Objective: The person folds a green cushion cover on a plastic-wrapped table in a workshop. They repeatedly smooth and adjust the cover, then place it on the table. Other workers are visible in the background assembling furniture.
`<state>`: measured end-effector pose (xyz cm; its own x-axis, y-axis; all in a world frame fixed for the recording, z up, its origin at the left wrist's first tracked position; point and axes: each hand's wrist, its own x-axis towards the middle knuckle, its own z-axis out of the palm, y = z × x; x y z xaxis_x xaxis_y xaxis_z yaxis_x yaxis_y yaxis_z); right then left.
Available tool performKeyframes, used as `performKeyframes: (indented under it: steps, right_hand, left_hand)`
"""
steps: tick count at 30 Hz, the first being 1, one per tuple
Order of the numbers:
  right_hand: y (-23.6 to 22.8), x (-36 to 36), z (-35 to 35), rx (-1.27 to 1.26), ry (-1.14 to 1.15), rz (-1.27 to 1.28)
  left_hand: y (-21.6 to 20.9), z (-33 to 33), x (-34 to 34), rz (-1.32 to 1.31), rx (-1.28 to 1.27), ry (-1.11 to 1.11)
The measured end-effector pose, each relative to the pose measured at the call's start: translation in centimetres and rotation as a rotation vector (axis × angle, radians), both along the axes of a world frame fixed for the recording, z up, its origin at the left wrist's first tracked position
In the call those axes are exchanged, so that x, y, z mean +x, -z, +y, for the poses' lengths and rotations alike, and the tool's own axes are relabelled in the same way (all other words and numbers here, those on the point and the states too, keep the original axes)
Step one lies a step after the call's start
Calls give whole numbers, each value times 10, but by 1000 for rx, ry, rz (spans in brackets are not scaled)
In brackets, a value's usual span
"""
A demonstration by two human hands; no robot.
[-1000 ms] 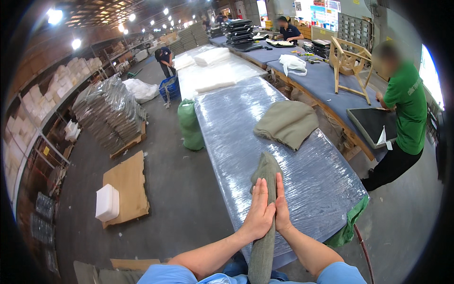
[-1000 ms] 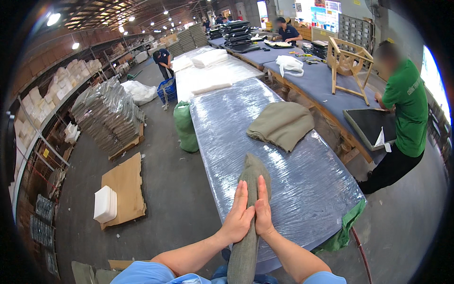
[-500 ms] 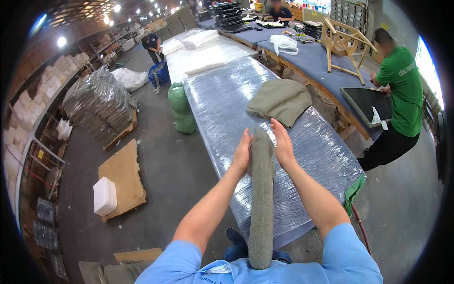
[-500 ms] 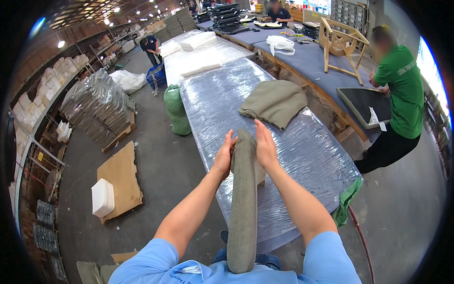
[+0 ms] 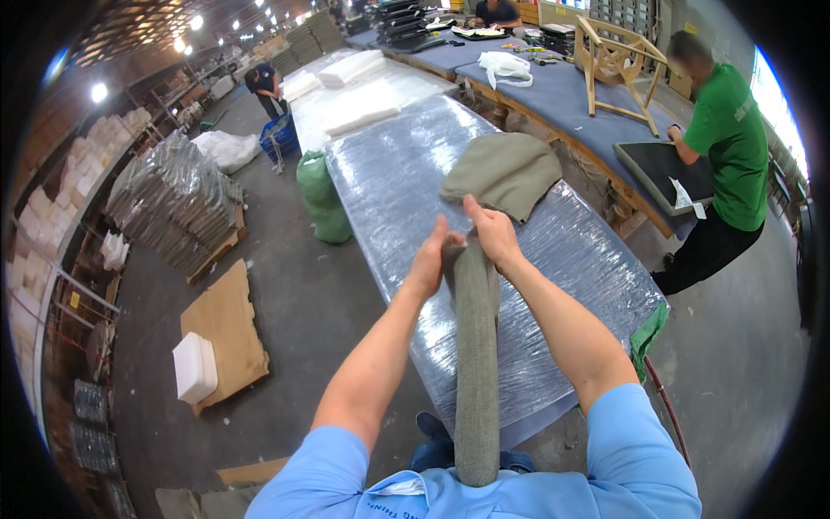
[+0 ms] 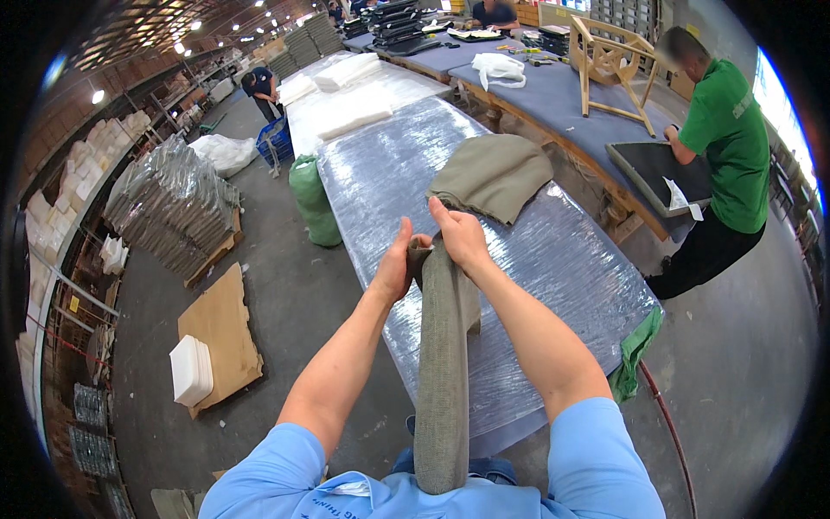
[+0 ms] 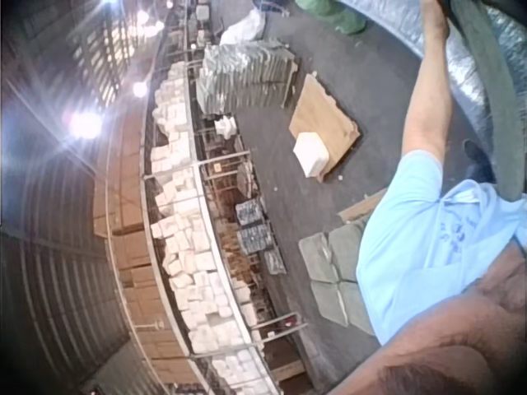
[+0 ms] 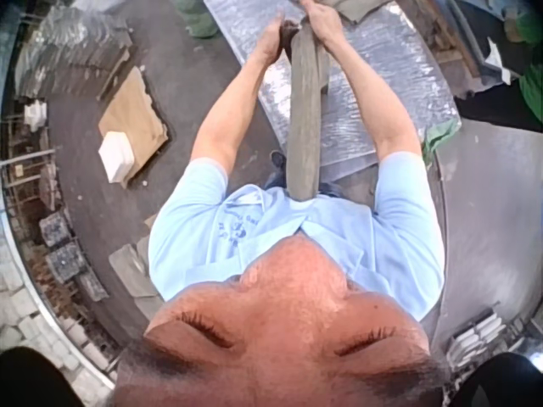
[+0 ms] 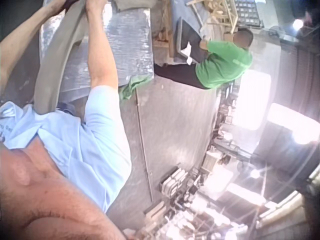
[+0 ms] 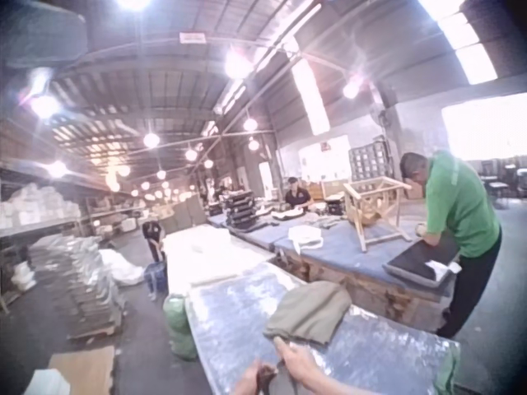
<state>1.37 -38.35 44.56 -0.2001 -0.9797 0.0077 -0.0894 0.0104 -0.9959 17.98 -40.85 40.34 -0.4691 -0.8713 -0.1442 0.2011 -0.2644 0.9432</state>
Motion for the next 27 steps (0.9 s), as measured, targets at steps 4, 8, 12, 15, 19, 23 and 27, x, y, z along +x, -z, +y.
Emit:
performKeyframes:
  steps: [4, 8, 12, 15, 19, 23, 27]
  right_hand:
    - [-3, -2, -9, -47, 175, 135]
    - [-1, -7, -14, -43, 264, 230]
    - [-6, 2, -17, -84, 313, 326]
    - [-5, 1, -21, -66, 354, 413]
    - [1, 7, -27, -30, 338, 431]
    - [10, 5, -37, -71, 337, 464]
    - [5, 22, -40, -25, 279, 458]
  left_hand:
    - [-3, 11, -20, -39, -45, -73]
    - [-4, 28, -31, -176, -141, -133]
    - [-4, 32, -29, -157, -122, -161]
    - [-7, 40, -37, -201, -158, -227]
    - [-11, 45, -38, -269, -214, -287]
    - [-12, 45, -39, -319, -237, -265]
    - [-3, 40, -27, -370, -281, -360]
